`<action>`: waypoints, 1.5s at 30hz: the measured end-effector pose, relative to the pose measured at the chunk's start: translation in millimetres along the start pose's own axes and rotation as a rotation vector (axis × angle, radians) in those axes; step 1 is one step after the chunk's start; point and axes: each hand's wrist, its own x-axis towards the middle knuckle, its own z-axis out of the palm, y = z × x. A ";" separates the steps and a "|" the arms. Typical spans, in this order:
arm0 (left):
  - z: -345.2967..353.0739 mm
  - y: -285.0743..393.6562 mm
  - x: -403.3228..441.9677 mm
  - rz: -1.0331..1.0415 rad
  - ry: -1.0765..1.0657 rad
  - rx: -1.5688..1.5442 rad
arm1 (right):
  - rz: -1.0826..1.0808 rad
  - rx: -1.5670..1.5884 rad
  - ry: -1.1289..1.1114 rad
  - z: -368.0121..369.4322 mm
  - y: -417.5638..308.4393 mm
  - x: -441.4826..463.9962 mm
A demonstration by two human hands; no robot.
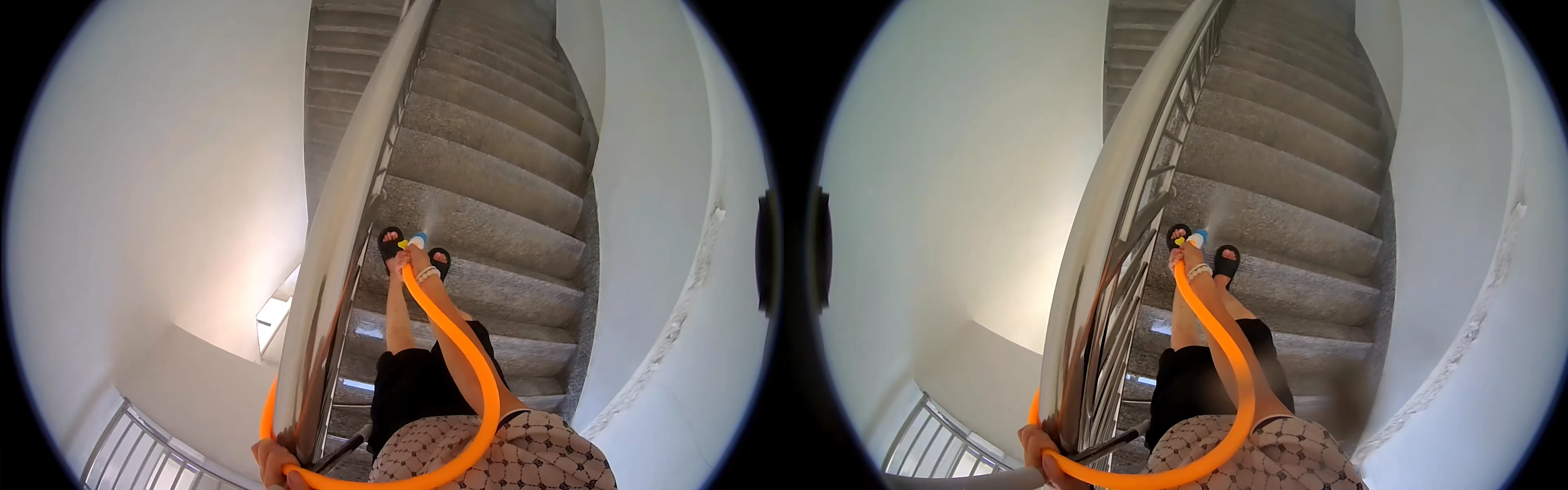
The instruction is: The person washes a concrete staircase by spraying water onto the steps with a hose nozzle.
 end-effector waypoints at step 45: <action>-1.5 -36.5 -20.0 0.064 -0.012 0.036 | 0.116 0.712 -0.378 -90.1 -2.4 -87.6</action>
